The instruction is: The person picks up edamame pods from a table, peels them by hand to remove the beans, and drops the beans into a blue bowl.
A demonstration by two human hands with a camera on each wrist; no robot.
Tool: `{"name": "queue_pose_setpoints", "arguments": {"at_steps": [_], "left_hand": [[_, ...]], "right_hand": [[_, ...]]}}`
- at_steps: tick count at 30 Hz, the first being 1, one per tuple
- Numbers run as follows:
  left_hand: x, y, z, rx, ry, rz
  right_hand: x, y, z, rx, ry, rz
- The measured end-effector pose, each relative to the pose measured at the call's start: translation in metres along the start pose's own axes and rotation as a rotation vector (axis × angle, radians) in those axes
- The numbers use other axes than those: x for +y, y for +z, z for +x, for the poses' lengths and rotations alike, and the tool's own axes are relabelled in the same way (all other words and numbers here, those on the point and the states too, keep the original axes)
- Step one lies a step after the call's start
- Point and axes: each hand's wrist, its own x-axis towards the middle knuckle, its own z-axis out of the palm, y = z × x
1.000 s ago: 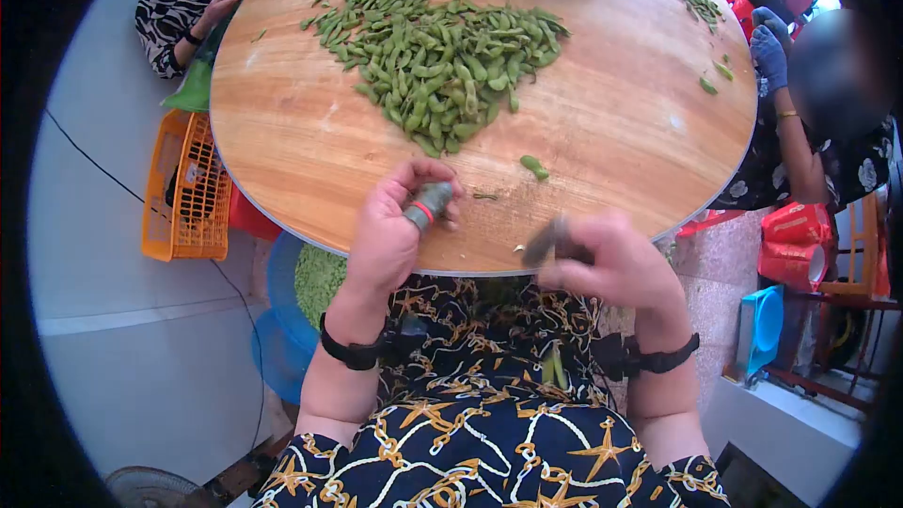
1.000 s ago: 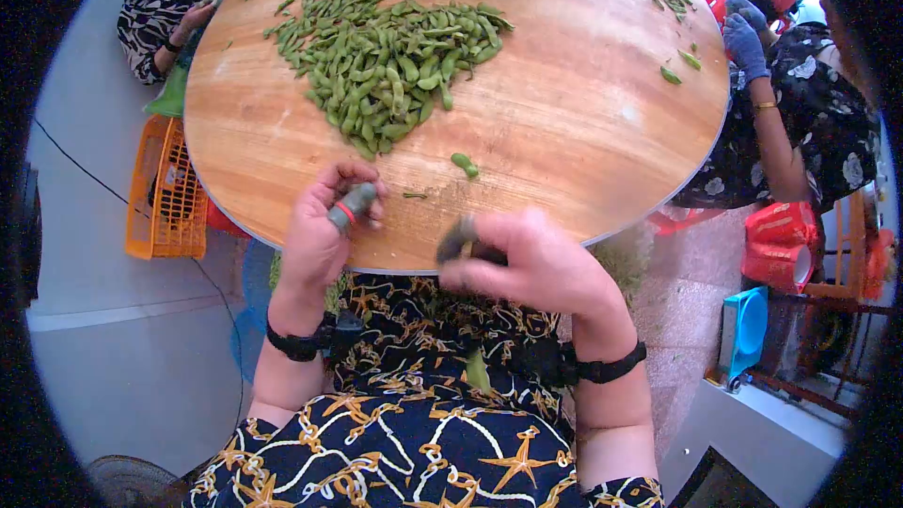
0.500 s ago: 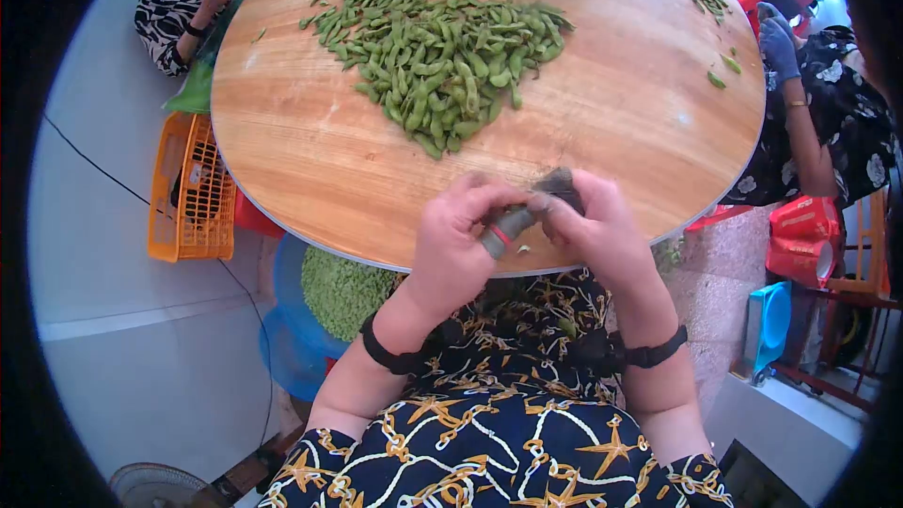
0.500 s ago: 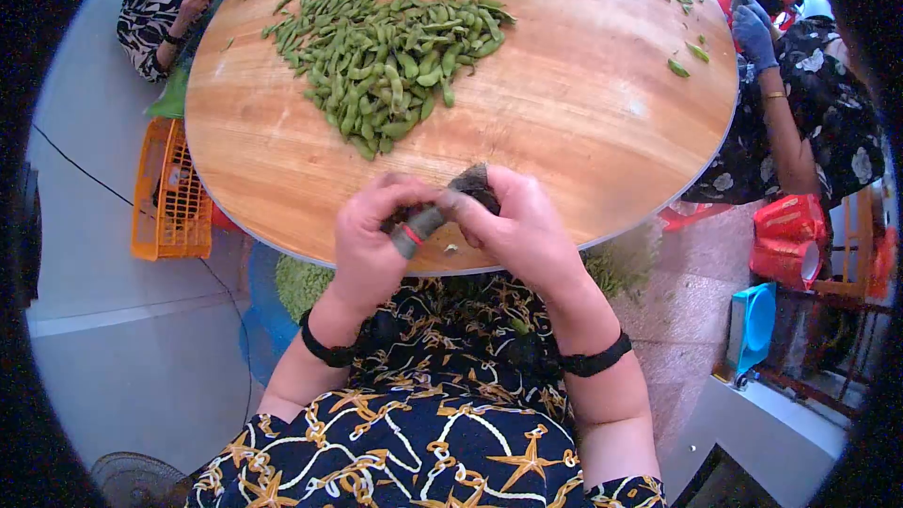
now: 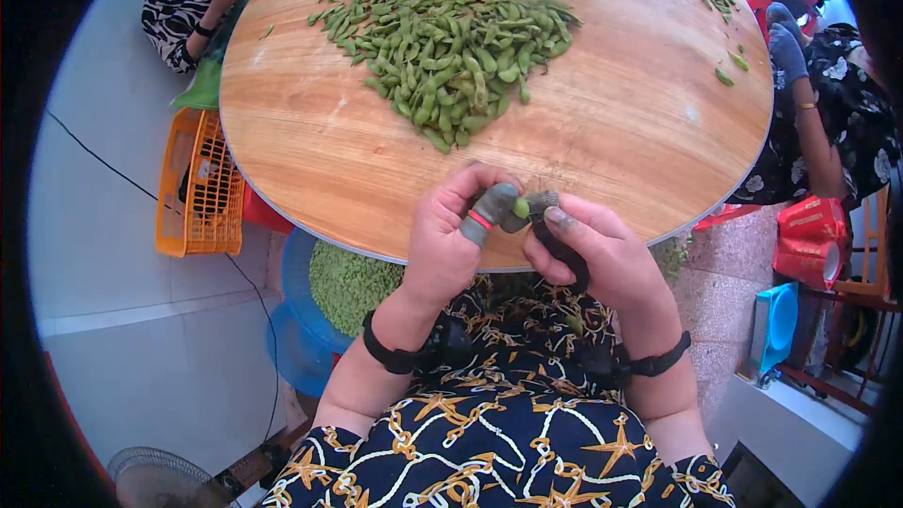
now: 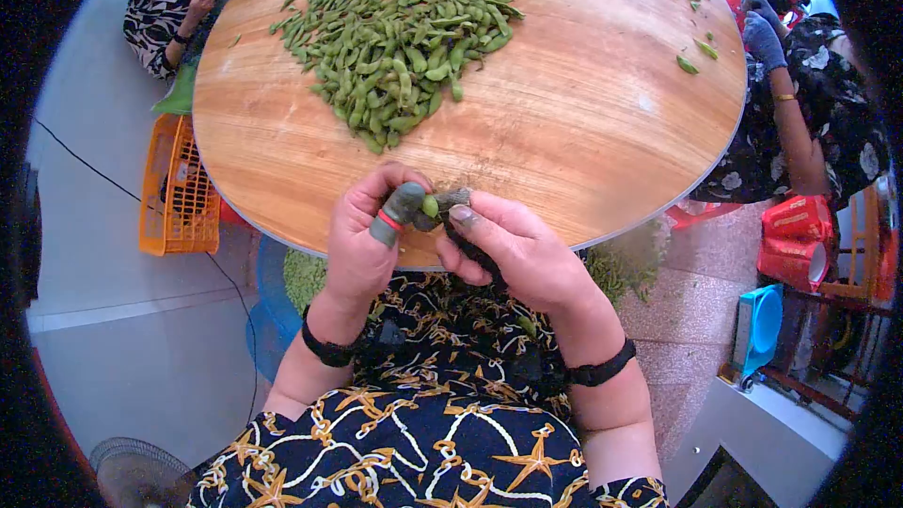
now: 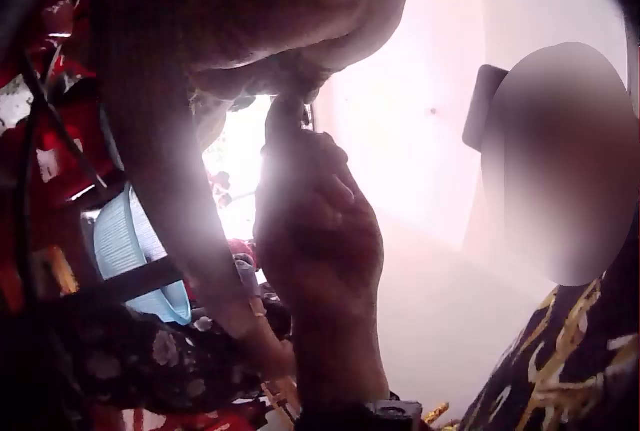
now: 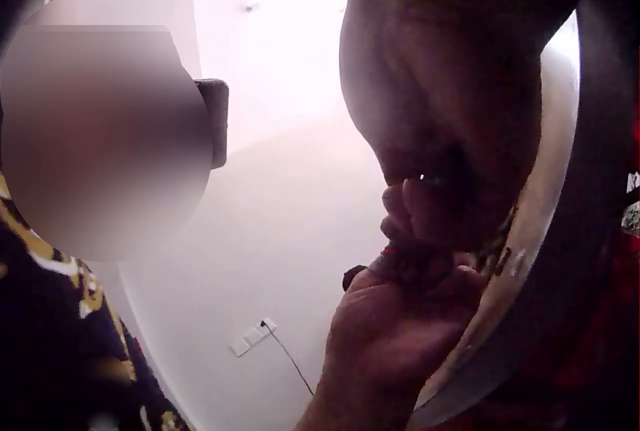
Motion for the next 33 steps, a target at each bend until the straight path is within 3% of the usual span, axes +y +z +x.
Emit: {"name": "queue_pose_setpoints", "arguments": {"at_steps": [8,12,14,17,19,22,27,29,30,33], "left_hand": [[0.003,-0.006,0.002,-0.078,0.072,0.35],[0.005,0.002,0.002,-0.114,0.027,0.306],[-0.002,0.003,0.001,-0.014,-0.099,-0.114],[-0.009,-0.002,0.002,-0.165,0.004,-0.225],[-0.006,-0.009,0.004,-0.266,-0.009,-0.253],[-0.005,-0.012,0.005,-0.412,0.003,-0.325],[0.002,-0.009,0.006,-0.439,-0.022,-0.412],[0.014,0.005,0.003,-0.204,-0.06,-0.186],[0.009,0.003,0.003,-0.133,-0.008,0.037],[0.008,0.004,0.003,-0.059,-0.092,0.163]], "right_hand": [[0.006,-0.006,0.0,-0.056,0.005,0.192],[0.005,0.0,0.002,0.082,-0.032,-0.051],[0.004,0.004,0.002,0.124,-0.078,-0.198],[0.004,0.006,0.002,0.142,-0.13,-0.276],[0.004,0.003,0.0,-0.025,0.029,0.13],[0.007,0.005,-0.002,-0.167,0.131,0.367],[0.004,0.008,0.0,-0.171,0.095,0.309],[0.003,0.009,0.004,0.226,-0.223,-0.541],[0.001,0.012,0.005,0.325,-0.441,-0.827],[0.0,0.01,0.006,0.361,-0.454,-1.03]]}}
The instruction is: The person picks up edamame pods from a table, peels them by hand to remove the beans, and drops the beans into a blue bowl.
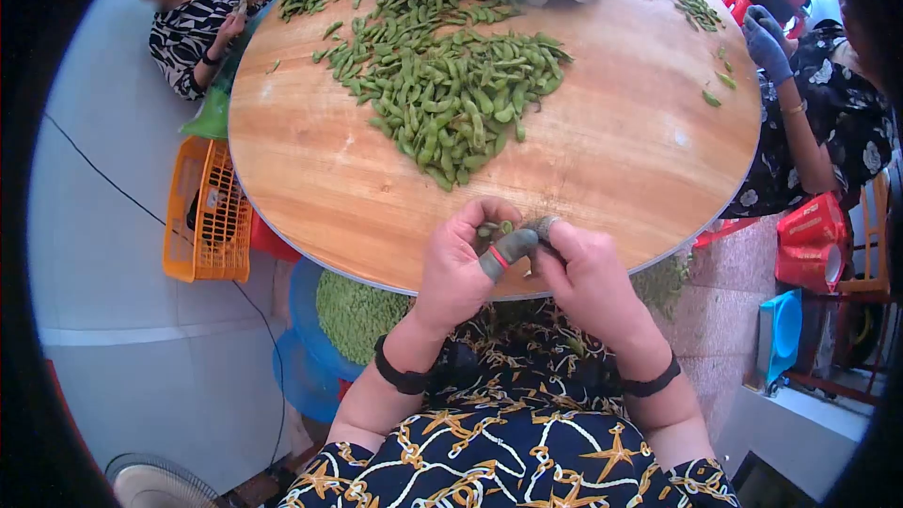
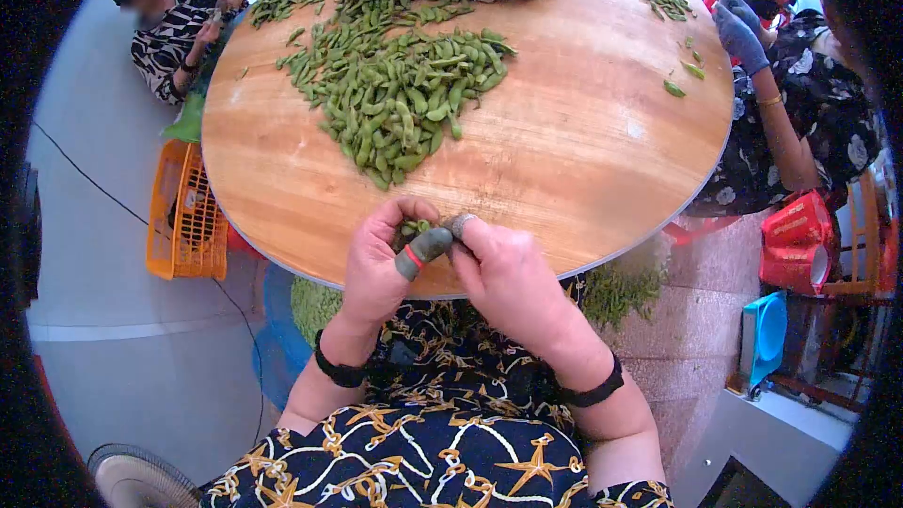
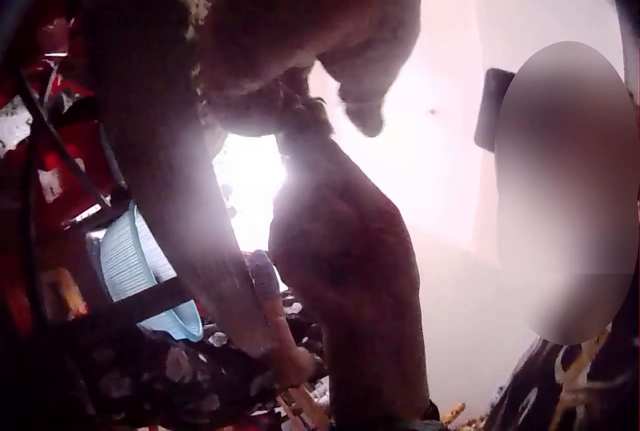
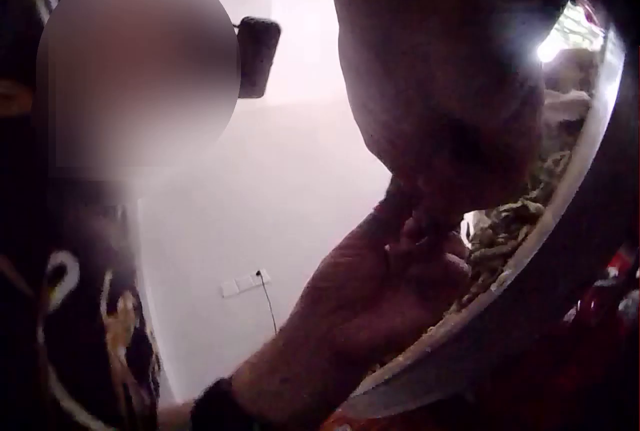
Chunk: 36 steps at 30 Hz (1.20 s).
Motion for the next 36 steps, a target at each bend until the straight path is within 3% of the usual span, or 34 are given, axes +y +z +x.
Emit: {"name": "queue_pose_setpoints", "arguments": {"at_steps": [2,7,8,9,10,11,12,14,16,18,20,22,25,27,30,32,34,36], "left_hand": [[0.004,0.001,0.0,-0.008,0.0,0.049],[0.004,-0.003,0.001,-0.062,0.025,0.135],[0.006,-0.003,0.001,-0.078,0.001,0.05],[0.007,-0.003,0.001,-0.093,-0.022,-0.035],[0.007,-0.002,0.001,-0.092,-0.019,-0.034],[0.006,-0.001,0.001,-0.085,-0.068,-0.23],[0.006,0.001,0.001,-0.078,-0.118,-0.427],[0.004,0.003,0.003,-0.056,-0.143,-0.456],[0.003,0.007,0.005,-0.035,-0.169,-0.487],[0.003,0.01,0.003,0.095,-0.012,-0.164],[-0.004,0.006,0.003,0.083,0.022,-0.026],[-0.006,0.004,0.002,0.063,0.048,0.111],[-0.003,0.004,0.002,0.042,0.113,0.246],[-0.006,0.001,0.005,0.094,0.384,0.482],[-0.009,-0.004,0.005,0.083,0.477,0.503],[-0.011,-0.006,0.005,0.08,0.43,0.462],[-0.016,-0.01,0.004,0.082,0.38,0.417],[-0.021,-0.014,0.008,-0.04,-0.034,-0.304]], "right_hand": [[0.007,-0.004,0.002,-0.055,0.019,0.037],[0.011,-0.012,0.003,-0.165,0.364,0.651],[0.011,-0.014,0.003,-0.232,0.488,0.832],[0.011,-0.014,0.002,-0.232,0.486,0.832],[0.013,-0.013,0.001,-0.245,0.527,1.012],[0.014,-0.012,0.001,-0.256,0.565,1.194],[0.016,-0.01,0.001,-0.256,0.562,1.194],[0.018,-0.007,0.002,-0.226,0.569,1.336],[0.013,-0.008,0.001,-0.21,0.54,1.158],[0.011,-0.007,0.002,-0.197,0.512,0.982],[0.011,-0.005,0.004,0.005,0.332,0.474],[0.011,-0.009,0.009,0.048,0.378,0.496],[0.013,-0.002,0.011,0.027,0.292,0.424],[0.011,0.001,0.012,0.039,0.323,0.475],[0.012,0.004,0.013,0.009,0.422,0.637],[0.013,0.009,0.012,-0.029,0.492,0.747],[0.012,0.02,0.009,0.141,0.142,0.348],[0.01,0.018,0.009,0.094,0.225,0.419]]}}
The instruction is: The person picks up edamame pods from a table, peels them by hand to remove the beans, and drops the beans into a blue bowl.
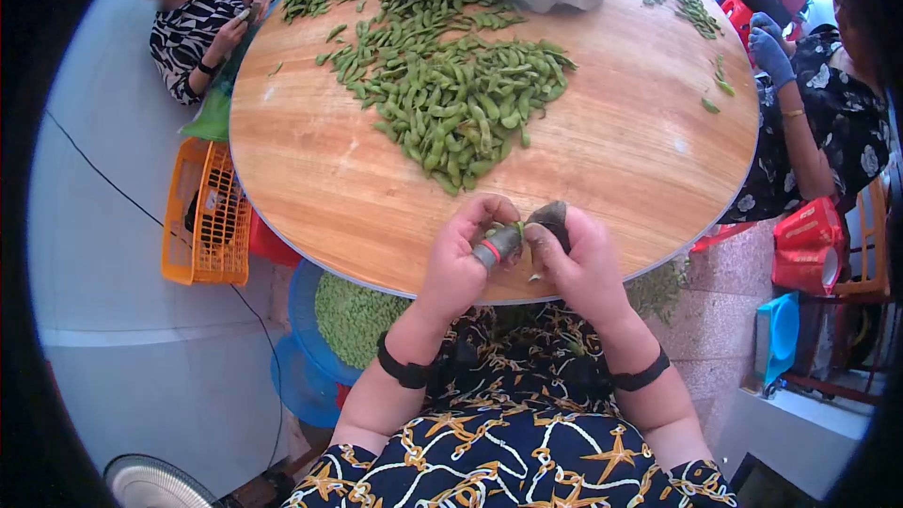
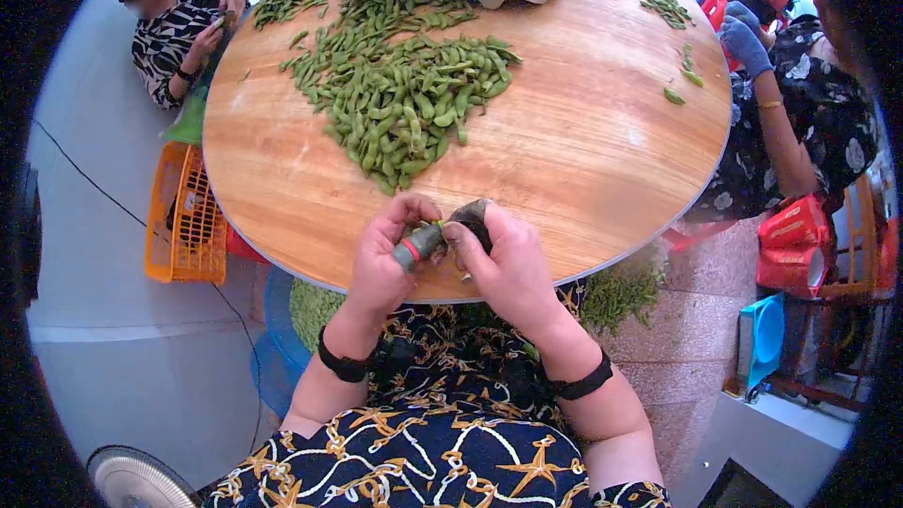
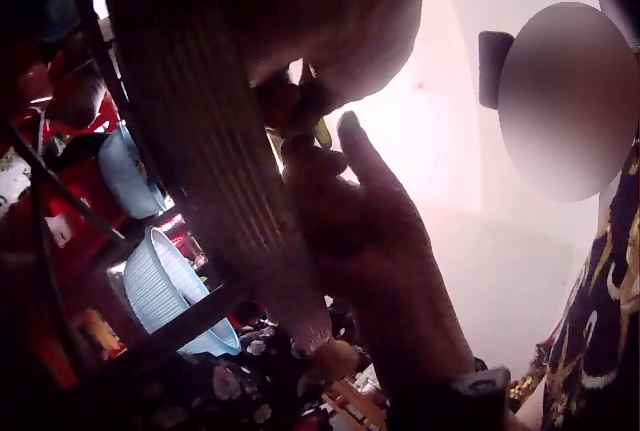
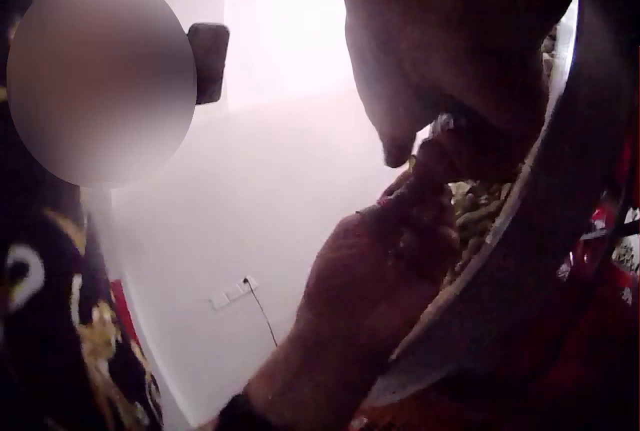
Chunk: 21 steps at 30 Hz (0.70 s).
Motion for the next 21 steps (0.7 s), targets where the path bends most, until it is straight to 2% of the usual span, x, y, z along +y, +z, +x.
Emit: {"name": "queue_pose_setpoints", "arguments": {"at_steps": [1,2,3,4,8,10,13,15,17,19,20,21], "left_hand": [[0.002,-0.002,0.001,0.001,0.002,-0.003],[0.006,-0.003,0.002,-0.032,-0.081,-0.142],[0.009,-0.004,0.002,-0.066,-0.162,-0.28],[0.011,-0.004,0.003,-0.066,-0.161,-0.283],[0.015,-0.005,0.004,-0.058,-0.185,-0.39],[0.016,-0.007,0.003,-0.034,-0.196,-0.399],[0.012,-0.013,0.0,-0.056,-0.197,-0.515],[0.003,-0.019,0.0,-0.091,-0.092,-0.478],[0.004,-0.019,-0.002,-0.067,-0.091,-0.473],[0.01,-0.016,-0.003,-0.043,-0.092,-0.469],[0.013,-0.015,-0.004,-0.023,-0.114,-0.461],[0.015,-0.014,-0.004,-0.001,-0.136,-0.454]], "right_hand": [[-0.002,-0.001,0.0,-0.033,0.092,0.063],[-0.002,-0.001,0.0,-0.034,0.094,0.062],[-0.003,-0.001,0.001,-0.063,0.171,0.21],[-0.004,-0.001,0.002,-0.093,0.248,0.357],[-0.007,0.003,0.006,-0.114,0.269,0.419],[-0.008,0.008,0.008,-0.038,0.241,0.295],[-0.01,0.012,0.009,-0.051,0.173,0.161],[-0.009,0.017,0.009,-0.051,0.159,0.12],[-0.011,0.02,0.009,-0.051,0.144,0.078],[-0.018,0.02,0.011,-0.035,0.269,0.348],[-0.017,0.017,0.013,-0.036,0.27,0.337],[-0.015,0.013,0.015,-0.031,0.274,0.473]]}}
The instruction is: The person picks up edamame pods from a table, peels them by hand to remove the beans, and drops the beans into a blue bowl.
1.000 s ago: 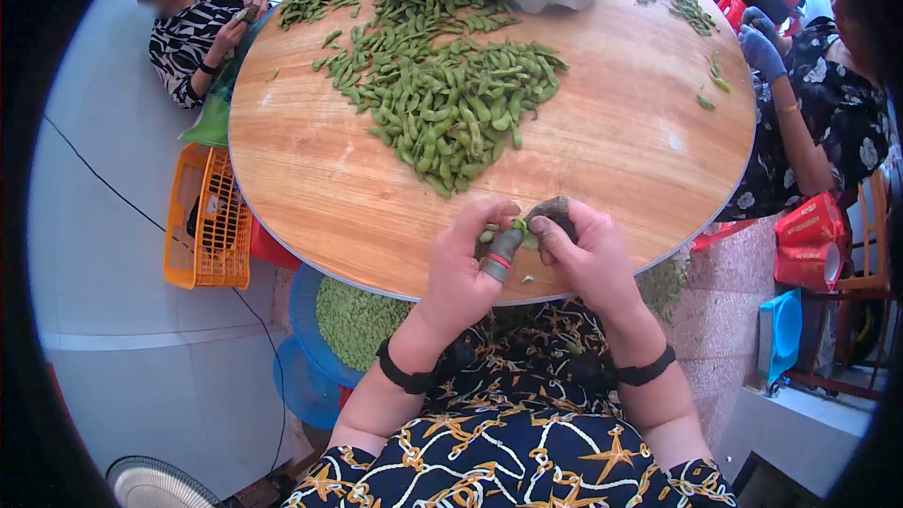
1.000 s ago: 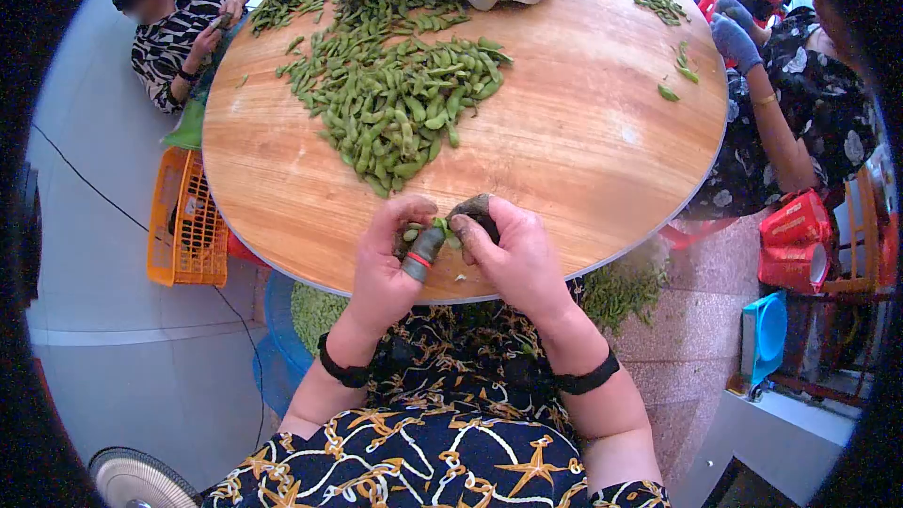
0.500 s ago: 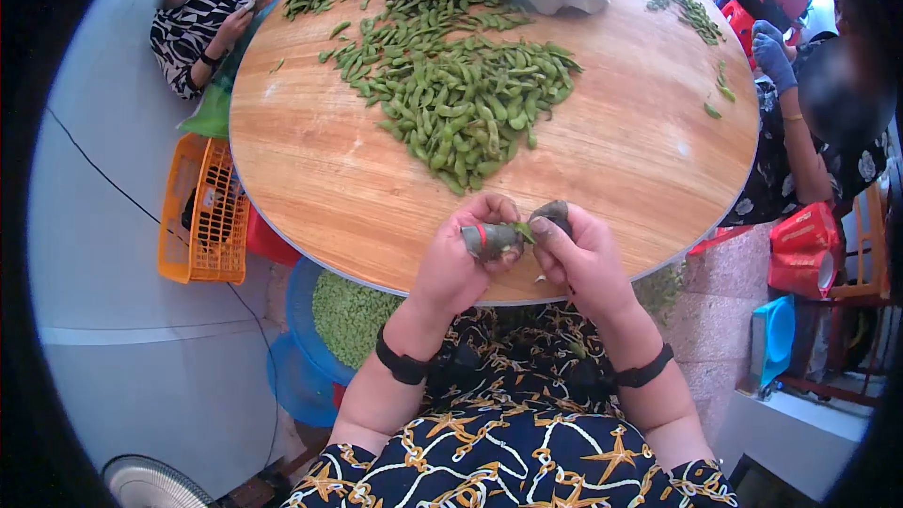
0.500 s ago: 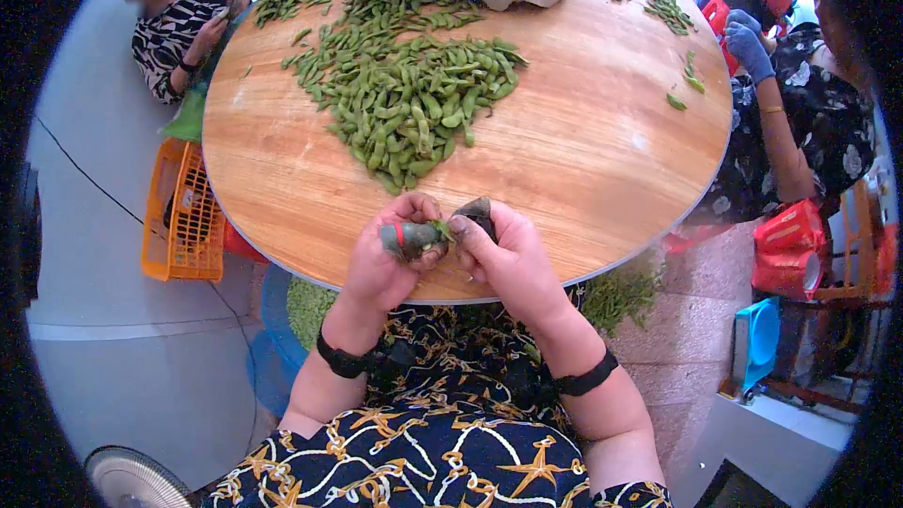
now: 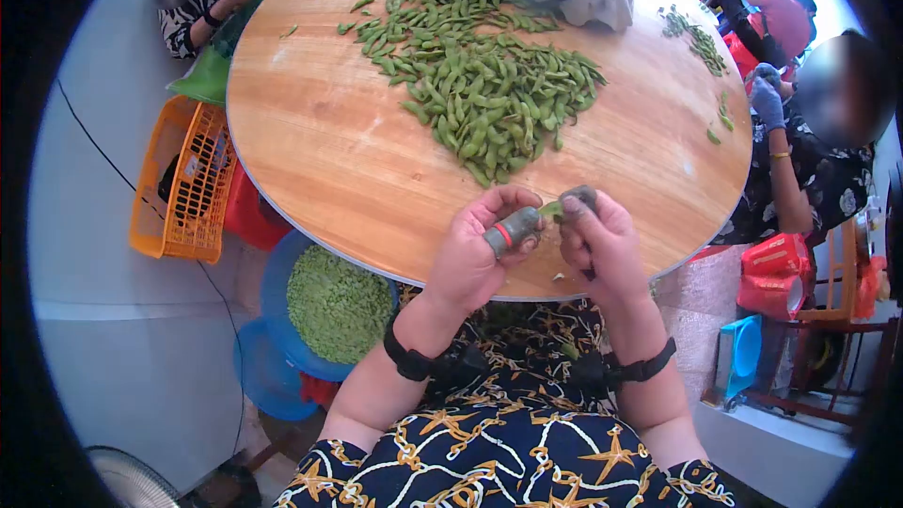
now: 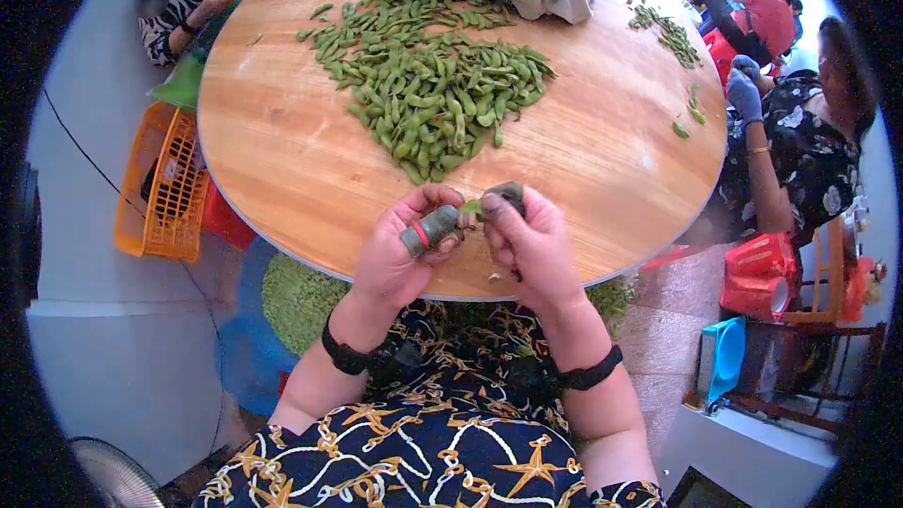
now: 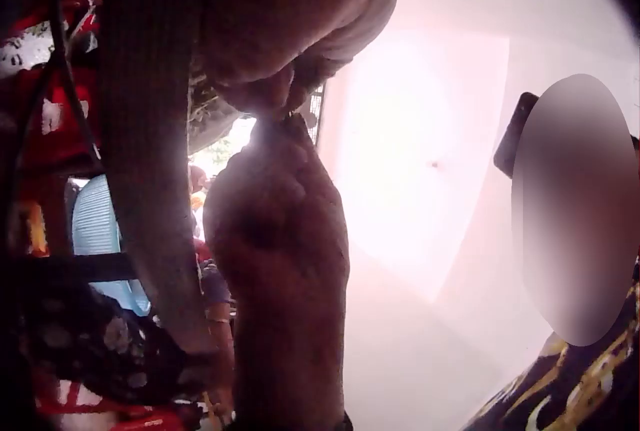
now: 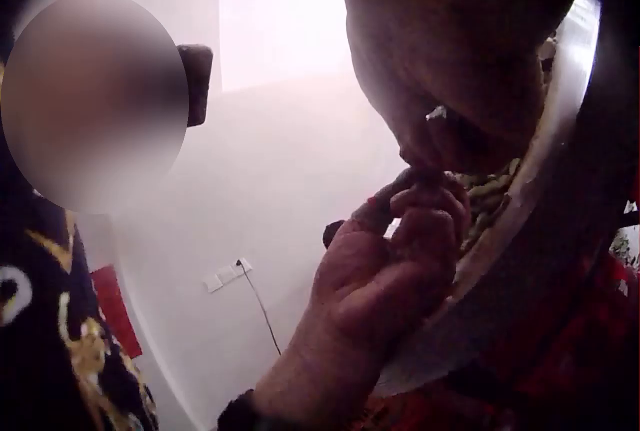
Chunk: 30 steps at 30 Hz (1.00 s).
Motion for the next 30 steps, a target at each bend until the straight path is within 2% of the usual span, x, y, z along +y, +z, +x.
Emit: {"name": "queue_pose_setpoints", "arguments": {"at_steps": [1,3,5,6,7,9,10,12,13,15,16,17,19,20,22,25,28,30], "left_hand": [[0.0,0.0,0.0,-0.002,0.003,-0.009],[-0.001,-0.001,-0.001,-0.054,0.013,-0.02],[-0.002,-0.002,0.0,-0.049,0.021,-0.05],[-0.002,-0.003,0.0,-0.043,0.026,-0.072],[-0.002,-0.003,0.0,-0.041,0.029,-0.077],[-0.002,-0.001,0.0,0.009,0.045,-0.109],[-0.003,-0.002,0.0,0.008,0.041,-0.109],[-0.002,-0.007,0.002,-0.017,-0.004,-0.171],[0.0,-0.008,0.002,-0.016,-0.003,-0.169],[0.002,-0.009,0.003,-0.061,-0.05,-0.319],[0.002,-0.008,0.003,-0.06,-0.052,-0.32],[0.002,-0.007,0.003,-0.061,-0.022,-0.3],[0.0,-0.006,0.004,-0.059,0.006,-0.28],[0.0,-0.006,0.004,-0.051,0.016,-0.24],[-0.001,-0.004,0.003,-0.041,0.022,-0.196],[-0.001,-0.001,0.002,-0.064,0.033,-0.121],[-0.003,-0.004,0.003,-0.048,0.045,-0.106],[-0.005,-0.007,0.004,-0.111,0.074,-0.092]], "right_hand": [[-0.002,-0.002,0.002,-0.012,0.003,0.135],[-0.013,-0.006,0.004,0.036,-0.018,0.088],[-0.028,-0.018,0.008,-0.061,-0.096,-0.266],[-0.038,-0.024,0.013,-0.171,-0.002,-0.666],[-0.04,-0.023,0.026,-0.174,0.001,-0.67],[-0.035,-0.025,0.054,0.031,-0.221,-1.279],[-0.032,-0.024,0.064,0.034,-0.218,-1.278],[-0.027,-0.016,0.076,0.21,-0.523,-1.578],[-0.025,-0.011,0.074,0.209,-0.524,-1.575],[-0.021,-0.003,0.06,-0.033,-0.422,-1.553],[-0.019,-0.004,0.053,-0.046,-0.384,-1.56],[-0.017,-0.007,0.047,-0.048,-0.381,-1.561],[-0.012,-0.013,0.033,0.059,-0.479,-1.114],[-0.012,-0.012,0.025,0.059,-0.475,-1.111],[-0.019,-0.006,0.008,0.181,-0.459,-0.947],[-0.022,0.006,-0.014,0.146,-0.462,-0.971],[-0.017,0.004,-0.015,0.12,-0.547,-1.002],[-0.013,-0.001,-0.013,0.109,-0.577,-1.021]]}}
